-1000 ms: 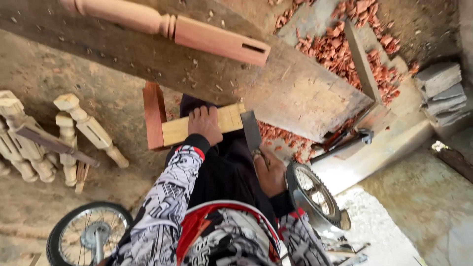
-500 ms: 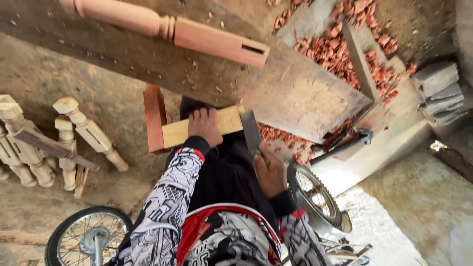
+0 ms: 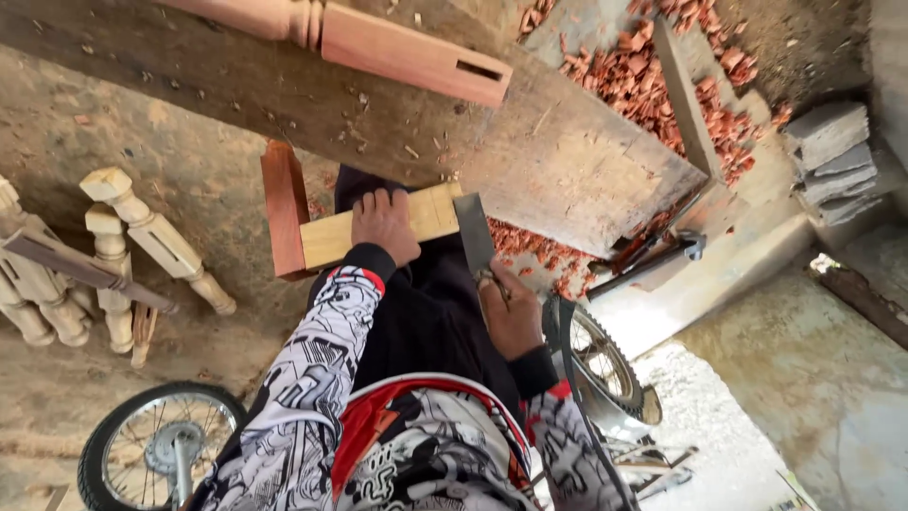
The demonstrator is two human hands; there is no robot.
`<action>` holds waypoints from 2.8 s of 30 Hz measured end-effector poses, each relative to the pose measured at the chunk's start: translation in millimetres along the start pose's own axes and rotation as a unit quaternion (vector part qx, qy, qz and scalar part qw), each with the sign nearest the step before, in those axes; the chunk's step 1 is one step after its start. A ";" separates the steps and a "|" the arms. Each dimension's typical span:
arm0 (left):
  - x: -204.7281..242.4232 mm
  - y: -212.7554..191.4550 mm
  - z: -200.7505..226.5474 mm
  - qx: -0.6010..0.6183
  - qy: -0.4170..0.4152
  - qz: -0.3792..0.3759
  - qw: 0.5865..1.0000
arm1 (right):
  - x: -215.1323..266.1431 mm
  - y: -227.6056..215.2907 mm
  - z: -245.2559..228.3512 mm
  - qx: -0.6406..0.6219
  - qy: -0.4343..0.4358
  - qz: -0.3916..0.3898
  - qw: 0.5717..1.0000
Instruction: The person assembles a wooden chair by fitting a rectangular wooden piece into a pre-drilled slot on a chair frame. They use a chisel to adjust the fit and a hammer to secure the piece. The person then lifts the assembled chair to inspect the joint.
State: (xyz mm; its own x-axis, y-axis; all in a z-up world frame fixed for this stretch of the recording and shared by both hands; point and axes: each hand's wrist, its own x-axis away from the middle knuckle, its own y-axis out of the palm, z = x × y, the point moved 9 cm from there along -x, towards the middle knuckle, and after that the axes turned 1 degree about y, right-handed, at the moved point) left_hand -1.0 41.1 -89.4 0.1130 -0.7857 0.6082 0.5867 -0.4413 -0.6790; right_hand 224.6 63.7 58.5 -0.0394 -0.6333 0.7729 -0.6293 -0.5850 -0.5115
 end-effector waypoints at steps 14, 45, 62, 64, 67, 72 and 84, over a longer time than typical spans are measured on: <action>10.2 2.6 -1.9 -0.002 -0.003 0.020 1.000 | 19.5 7.4 30.2 -0.099 0.012 -0.015 0.995; 1.9 -3.3 -1.1 0.008 -0.042 -0.104 0.994 | -0.5 9.6 6.8 -0.083 0.018 -0.056 0.995; 8.6 17.1 -6.2 -0.005 -0.021 -0.037 0.999 | 5.4 -4.5 -9.3 0.023 -0.044 -0.005 0.999; -7.4 3.1 -4.7 -0.005 0.011 0.054 0.998 | 5.9 -1.5 -0.3 -0.056 -0.082 -0.021 0.995; 7.8 11.2 -3.4 0.001 -0.028 -0.022 0.999 | 0.3 8.7 10.0 -0.105 -0.043 -0.040 0.993; -7.4 -2.6 2.5 -0.024 0.015 0.040 0.999 | -1.6 -1.5 -6.7 -0.037 -0.059 -0.028 0.997; 10.6 20.1 -2.9 -0.016 -0.015 -0.038 0.999 | -3.3 -2.5 -28.8 0.026 -0.088 -0.018 0.996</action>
State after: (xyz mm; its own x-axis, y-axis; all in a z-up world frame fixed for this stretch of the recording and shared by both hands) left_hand 9.7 22.7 -97.8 0.0935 -0.7362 0.6703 0.5694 -0.5128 -0.6426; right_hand 203.9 81.9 68.0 0.1219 -0.6875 0.7159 -0.5869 -0.6316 -0.5066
